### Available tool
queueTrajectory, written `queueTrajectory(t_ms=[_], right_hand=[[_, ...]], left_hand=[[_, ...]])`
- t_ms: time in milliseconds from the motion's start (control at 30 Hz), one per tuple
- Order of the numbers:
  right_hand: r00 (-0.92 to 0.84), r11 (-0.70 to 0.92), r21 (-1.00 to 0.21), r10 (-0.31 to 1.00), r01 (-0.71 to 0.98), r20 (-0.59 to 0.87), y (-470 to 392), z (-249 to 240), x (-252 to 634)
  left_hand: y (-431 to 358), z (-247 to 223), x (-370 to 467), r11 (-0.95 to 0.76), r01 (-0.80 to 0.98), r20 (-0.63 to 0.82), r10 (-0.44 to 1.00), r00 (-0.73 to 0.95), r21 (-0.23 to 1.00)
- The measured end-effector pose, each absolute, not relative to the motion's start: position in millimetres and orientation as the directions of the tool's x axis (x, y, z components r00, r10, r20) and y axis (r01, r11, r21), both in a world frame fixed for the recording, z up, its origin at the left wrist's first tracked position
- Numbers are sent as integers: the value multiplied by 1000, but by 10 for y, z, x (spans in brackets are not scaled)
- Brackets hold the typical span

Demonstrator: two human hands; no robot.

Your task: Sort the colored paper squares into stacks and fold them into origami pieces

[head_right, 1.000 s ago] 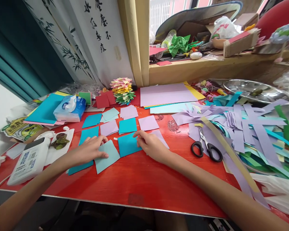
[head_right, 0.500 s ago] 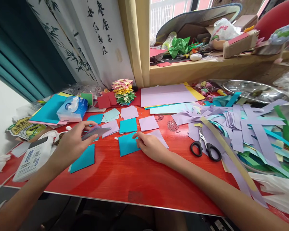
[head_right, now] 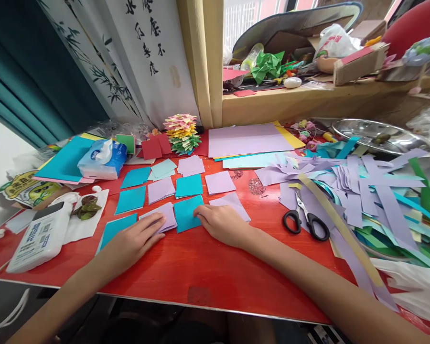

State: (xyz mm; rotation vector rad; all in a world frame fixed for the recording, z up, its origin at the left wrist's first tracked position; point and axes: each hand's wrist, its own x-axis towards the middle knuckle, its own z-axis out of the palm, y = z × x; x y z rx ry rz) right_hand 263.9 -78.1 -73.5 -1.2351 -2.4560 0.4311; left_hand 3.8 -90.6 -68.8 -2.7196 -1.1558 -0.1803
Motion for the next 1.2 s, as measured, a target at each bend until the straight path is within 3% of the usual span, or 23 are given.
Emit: queueTrajectory(t_ms=[233,333,400,500,600,633,800,933,1200], right_hand=[[-632,673,-269,740,689,231,-823,-736,2618],[-518,609,-345,792,714,324,-716,-582,2601],[-377,502,-447,860,740,343,-513,-425,2598],[-189,280,-574,958,769,214,-18,-214,2588],[-31,-85,-676,987,732,-158,535,-141,2543],[-18,-122,-681,981,722,-195,690,-149,2519],[-55,-138,-758,973,637,-224,1091,-303,2390],[-73,-127,-811,976,572,-204,1143,-436,2354],[-98,-48,-881,990,470,-106,1227,-667,2371]], left_hand=[[-827,-512,19,-734,670,120,659,742,-111],[-504,-356,12,-743,665,162,648,744,-83],[-152,-280,23,-592,805,219,781,585,-37],[443,-228,96,-406,914,60,913,404,20],[918,-226,257,-390,920,-17,920,391,44],[1029,-234,327,-421,905,-30,906,423,54],[1346,-346,633,-466,880,-148,868,474,89],[1478,-431,714,-416,904,-148,892,427,98],[1486,-394,736,-428,858,-105,876,472,283]])
